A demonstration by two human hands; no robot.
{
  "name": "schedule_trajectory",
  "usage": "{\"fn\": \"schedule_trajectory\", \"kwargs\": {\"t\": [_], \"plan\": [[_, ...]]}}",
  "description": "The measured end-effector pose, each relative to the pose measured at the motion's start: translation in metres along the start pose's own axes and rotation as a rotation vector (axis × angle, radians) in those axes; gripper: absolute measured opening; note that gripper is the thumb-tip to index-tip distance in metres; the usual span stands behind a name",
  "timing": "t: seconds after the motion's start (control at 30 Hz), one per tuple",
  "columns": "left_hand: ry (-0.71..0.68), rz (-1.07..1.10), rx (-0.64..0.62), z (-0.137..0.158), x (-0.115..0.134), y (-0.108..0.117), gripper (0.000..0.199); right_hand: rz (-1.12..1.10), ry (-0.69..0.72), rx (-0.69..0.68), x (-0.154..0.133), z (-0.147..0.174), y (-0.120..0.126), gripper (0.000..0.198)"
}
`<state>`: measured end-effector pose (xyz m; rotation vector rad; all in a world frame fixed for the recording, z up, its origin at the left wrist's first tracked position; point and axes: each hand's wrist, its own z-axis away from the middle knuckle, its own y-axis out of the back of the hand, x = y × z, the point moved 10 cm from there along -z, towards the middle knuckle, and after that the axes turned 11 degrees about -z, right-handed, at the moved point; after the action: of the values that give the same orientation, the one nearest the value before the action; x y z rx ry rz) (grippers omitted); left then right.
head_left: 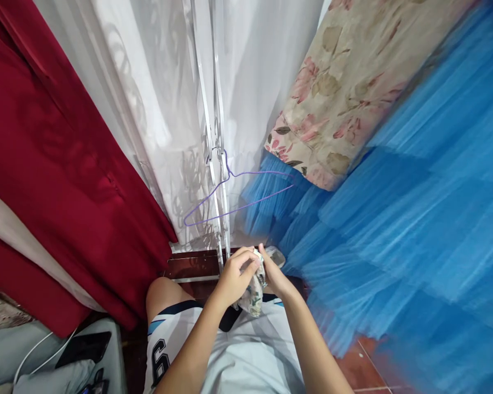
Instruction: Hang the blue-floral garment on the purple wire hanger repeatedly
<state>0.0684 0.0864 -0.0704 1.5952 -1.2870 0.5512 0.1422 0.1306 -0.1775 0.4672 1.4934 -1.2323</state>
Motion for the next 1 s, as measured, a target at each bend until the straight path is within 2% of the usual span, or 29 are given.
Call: {"fn": "schedule_trajectory", "kwargs": {"t": [0.07, 0.17, 0.23, 0.3, 0.37, 0.47, 0.6, 0.73, 0.8, 0.87, 0.93, 1.0], "plan": [[0.040, 0.024, 0.021, 0.004, -0.009, 0.009, 0.023, -0.124, -0.120, -0.093, -0.002, 0.007, -0.025, 0.068], [0.167, 0.102, -0.046, 0.018, -0.033, 0.017, 0.048, -0.105, -0.160, -0.225, -0.012, 0.020, -0.055, 0.040], [0.220, 0.105, -0.189, 0.032, -0.047, 0.017, 0.046, -0.035, -0.143, -0.247, -0.020, 0.028, -0.063, 0.024], [0.260, 0.032, -0.318, 0.048, -0.059, 0.022, 0.046, -0.013, -0.126, -0.212, -0.034, 0.033, -0.062, 0.017], [0.305, -0.099, -0.349, 0.060, -0.072, 0.040, 0.049, 0.022, -0.092, -0.166, -0.055, 0.034, -0.058, 0.013], [0.295, -0.354, -0.289, 0.065, -0.088, 0.078, 0.041, 0.246, 0.004, -0.153, -0.097, 0.031, -0.057, 0.011], [0.147, -0.700, -0.184, 0.056, -0.096, 0.134, 0.024, 0.492, 0.207, -0.159, -0.151, 0.025, -0.060, 0.010], [0.106, -0.897, 0.005, 0.036, -0.089, 0.202, 0.028, 0.584, 0.273, -0.104, -0.174, 0.014, -0.051, 0.016], [0.097, -0.880, 0.103, 0.022, -0.076, 0.229, 0.033, 0.637, 0.340, -0.037, -0.183, 0.006, -0.040, 0.031], [0.077, -0.744, 0.167, 0.005, -0.062, 0.242, 0.033, 0.676, 0.460, 0.070, -0.196, -0.002, -0.025, 0.050], [0.105, -0.498, 0.197, -0.013, -0.058, 0.243, 0.030, 0.678, 0.581, 0.201, -0.212, -0.011, -0.004, 0.069], [0.191, -0.200, 0.187, -0.028, -0.066, 0.234, 0.029, 0.672, 0.667, 0.317, -0.226, -0.022, 0.020, 0.082]]}}
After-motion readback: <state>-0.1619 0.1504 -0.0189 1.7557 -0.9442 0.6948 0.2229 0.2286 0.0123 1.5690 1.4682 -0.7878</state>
